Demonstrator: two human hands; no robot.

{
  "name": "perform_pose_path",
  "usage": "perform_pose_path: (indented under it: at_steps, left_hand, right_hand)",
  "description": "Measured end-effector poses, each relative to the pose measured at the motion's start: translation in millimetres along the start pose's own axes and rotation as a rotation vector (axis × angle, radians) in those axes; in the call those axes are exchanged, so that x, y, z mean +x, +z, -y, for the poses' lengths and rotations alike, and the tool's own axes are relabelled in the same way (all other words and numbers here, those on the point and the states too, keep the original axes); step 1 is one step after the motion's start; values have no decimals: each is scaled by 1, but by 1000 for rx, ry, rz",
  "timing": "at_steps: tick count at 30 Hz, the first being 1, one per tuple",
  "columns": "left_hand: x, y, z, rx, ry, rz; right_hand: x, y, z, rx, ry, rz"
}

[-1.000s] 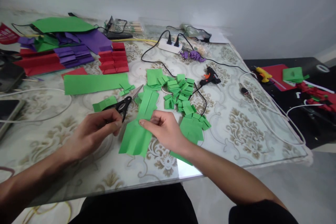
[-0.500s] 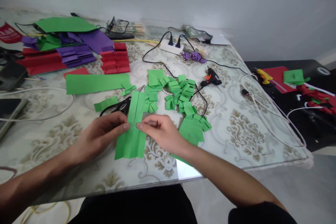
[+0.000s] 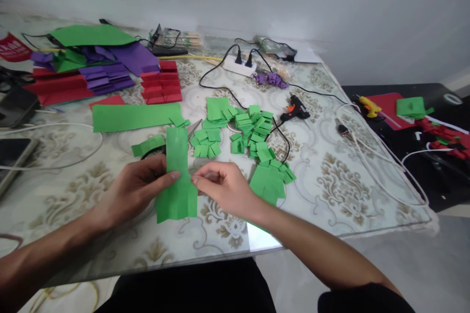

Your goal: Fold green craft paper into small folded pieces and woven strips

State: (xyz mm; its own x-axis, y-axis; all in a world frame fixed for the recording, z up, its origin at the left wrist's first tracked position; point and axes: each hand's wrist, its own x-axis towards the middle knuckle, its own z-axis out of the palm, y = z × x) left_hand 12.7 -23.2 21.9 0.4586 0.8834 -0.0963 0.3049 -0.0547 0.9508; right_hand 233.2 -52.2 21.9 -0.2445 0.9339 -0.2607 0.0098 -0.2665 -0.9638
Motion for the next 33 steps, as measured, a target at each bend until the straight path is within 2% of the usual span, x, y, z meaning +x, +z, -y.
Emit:
perform_pose_path:
  at_steps: [3, 9, 13, 16, 21, 26, 29, 33]
  left_hand:
    - [1, -3, -2, 8, -17, -6]
    - [4, -7, -3, -18, -23, -99]
    - [2, -3, -1, -73, -51, 18]
    - [1, 1, -2, -92, -57, 111]
    - [3, 0, -6, -57, -16, 114]
    - [3, 0, -2, -103, -68, 157]
    - [3, 0, -2, -167, -116, 192]
    - [3, -1, -5, -150, -155, 201]
  right_hand:
    - [0, -2, 0, 12, -3, -5]
    - [0, -4, 0, 62, -34, -26]
    - [0, 0, 0, 119, -86, -57]
    - [1, 3, -4, 180, -79, -10]
    - [4, 2, -9, 188, -38, -29]
    - [3, 0, -9, 153, -21, -65]
    - [0, 0, -12, 31, -183, -132]
    - [-4, -3, -16, -376, -644, -265]
